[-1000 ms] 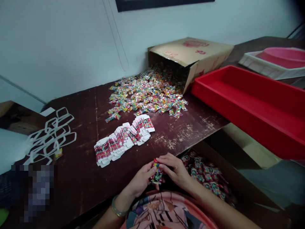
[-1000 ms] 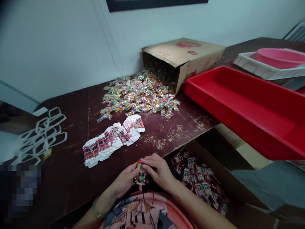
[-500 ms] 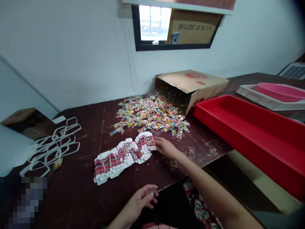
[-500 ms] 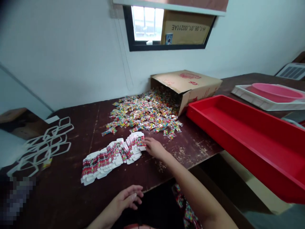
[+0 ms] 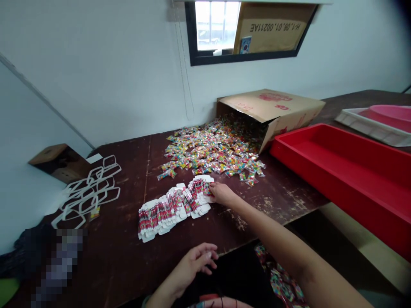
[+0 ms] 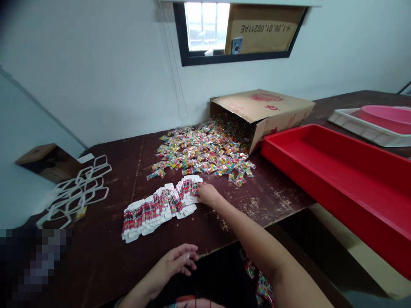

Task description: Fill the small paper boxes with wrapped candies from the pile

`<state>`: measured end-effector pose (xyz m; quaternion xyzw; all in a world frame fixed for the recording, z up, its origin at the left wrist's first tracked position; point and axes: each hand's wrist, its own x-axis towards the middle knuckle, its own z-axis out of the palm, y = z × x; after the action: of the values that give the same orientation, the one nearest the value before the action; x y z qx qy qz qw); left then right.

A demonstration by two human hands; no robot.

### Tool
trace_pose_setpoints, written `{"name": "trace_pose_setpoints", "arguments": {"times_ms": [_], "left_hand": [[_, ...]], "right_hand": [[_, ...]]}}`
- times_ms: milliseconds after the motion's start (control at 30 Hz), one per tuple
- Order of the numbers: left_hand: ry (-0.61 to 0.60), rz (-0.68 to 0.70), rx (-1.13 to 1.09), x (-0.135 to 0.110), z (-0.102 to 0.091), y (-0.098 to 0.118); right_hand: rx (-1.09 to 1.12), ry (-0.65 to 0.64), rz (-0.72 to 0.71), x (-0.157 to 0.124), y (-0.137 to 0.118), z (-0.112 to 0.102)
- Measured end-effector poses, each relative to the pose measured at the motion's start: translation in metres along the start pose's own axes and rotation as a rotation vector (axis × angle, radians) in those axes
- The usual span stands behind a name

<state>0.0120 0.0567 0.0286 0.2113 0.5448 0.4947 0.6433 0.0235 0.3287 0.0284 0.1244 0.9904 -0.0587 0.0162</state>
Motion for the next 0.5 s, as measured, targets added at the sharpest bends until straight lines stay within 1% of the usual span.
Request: {"name": "trace_pose_setpoints", "arguments": {"times_ms": [100,133,200,233,300,333,367,400,433,500], "left_hand": [[0.022,0.006,-0.020,-0.003,-0.001,0.002],[0.047,0.019,-0.062,-0.004,-0.003,0.003],[0.101,0.078,-0.229,-0.005,-0.009,0.004],[0.115,0.116,-0.329,-0.006,-0.011,0.005],[0.113,0.153,-0.477,-0.005,-0.015,0.005],[0.106,0.142,-0.497,-0.005,-0.014,0.006],[0.112,0.109,-0.470,-0.004,-0.012,0.007],[0.140,0.057,-0.398,-0.003,-0.007,0.007],[0.185,-0.002,-0.302,-0.003,-0.002,0.009],[0.271,-0.099,-0.108,-0.003,0.011,0.013]], "right_hand": [[-0.004,0.020,0.044,-0.007,-0.011,-0.005],[-0.009,0.028,0.052,-0.014,-0.018,-0.004],[0.004,0.073,0.026,-0.040,-0.041,0.001],[0.015,0.094,-0.008,-0.057,-0.054,0.006],[0.149,0.262,-0.222,-0.095,-0.082,0.018],[0.212,0.344,-0.312,-0.113,-0.093,0.023],[0.273,0.407,-0.369,-0.128,-0.102,0.026],[0.330,0.438,-0.375,-0.139,-0.108,0.027],[0.380,0.464,-0.327,-0.146,-0.112,0.027],[0.470,0.476,-0.187,-0.147,-0.115,0.027]]}}
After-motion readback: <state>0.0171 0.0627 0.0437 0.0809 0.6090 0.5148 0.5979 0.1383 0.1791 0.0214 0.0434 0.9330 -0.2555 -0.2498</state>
